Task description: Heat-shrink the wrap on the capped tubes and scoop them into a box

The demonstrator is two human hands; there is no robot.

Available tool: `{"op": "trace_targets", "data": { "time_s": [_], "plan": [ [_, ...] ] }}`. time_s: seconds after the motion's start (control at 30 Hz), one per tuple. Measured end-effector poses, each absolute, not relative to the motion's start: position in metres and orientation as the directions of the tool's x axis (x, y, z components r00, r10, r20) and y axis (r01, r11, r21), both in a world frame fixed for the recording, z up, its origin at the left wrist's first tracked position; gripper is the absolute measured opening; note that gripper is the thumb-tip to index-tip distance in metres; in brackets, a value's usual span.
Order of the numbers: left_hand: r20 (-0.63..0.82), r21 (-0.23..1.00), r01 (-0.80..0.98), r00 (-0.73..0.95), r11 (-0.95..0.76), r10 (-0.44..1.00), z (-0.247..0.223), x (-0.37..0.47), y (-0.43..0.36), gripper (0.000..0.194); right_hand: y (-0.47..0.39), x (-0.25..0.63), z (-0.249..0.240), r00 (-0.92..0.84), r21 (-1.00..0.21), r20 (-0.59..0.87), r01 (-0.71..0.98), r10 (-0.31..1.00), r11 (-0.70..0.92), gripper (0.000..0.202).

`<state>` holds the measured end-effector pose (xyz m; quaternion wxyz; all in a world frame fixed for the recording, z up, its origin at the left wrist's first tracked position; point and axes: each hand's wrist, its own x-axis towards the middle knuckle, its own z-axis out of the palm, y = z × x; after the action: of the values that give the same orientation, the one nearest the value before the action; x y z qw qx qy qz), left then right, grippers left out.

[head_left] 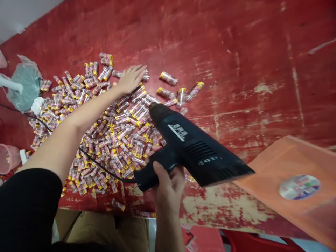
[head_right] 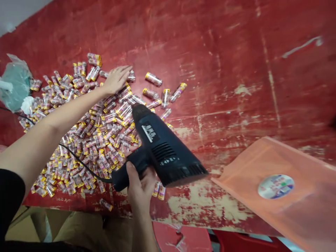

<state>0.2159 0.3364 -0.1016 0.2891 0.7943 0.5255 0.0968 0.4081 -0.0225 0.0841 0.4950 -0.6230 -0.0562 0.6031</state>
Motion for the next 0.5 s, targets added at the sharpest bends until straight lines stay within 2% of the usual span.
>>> {"op": "trace_targets", "data": {
  "time_s": [0.07, 0.2, 0.3, 0.37, 0.5],
  "plan": [
    [-0.200, 0.564, 0.752, 0.527, -0.342, 0.826, -0.091, 0.221, 0.314, 0.076, -0.029, 0.408, 0.083, 0.252, -0.668, -0.723, -0.491, 0.643, -0.559, 0.032],
    [-0.288, 0.555, 0.757, 0.564, -0.346, 0.774, -0.071, 0.228, 0.279, 0.075, -0.053, 0.407, 0.089, 0.409, -0.647, -0.762, -0.492, 0.501, -0.582, 0.043],
    [-0.261, 0.550, 0.743, 0.588, -0.383, 0.766, -0.064, 0.233, 0.262, 0.075, -0.076, 0.411, 0.100, 0.469, -0.600, -0.796, -0.525, 0.382, -0.604, 0.044],
    [-0.224, 0.565, 0.718, 0.608, -0.407, 0.761, -0.061, 0.236, 0.252, 0.078, -0.089, 0.414, 0.108, 0.487, -0.602, -0.793, -0.540, 0.365, -0.589, 0.038],
    [-0.142, 0.572, 0.680, 0.633, -0.459, 0.761, -0.051, 0.243, 0.224, 0.097, -0.103, 0.419, 0.116, 0.541, -0.626, -0.773, -0.568, 0.331, -0.534, 0.032]
  ]
}}
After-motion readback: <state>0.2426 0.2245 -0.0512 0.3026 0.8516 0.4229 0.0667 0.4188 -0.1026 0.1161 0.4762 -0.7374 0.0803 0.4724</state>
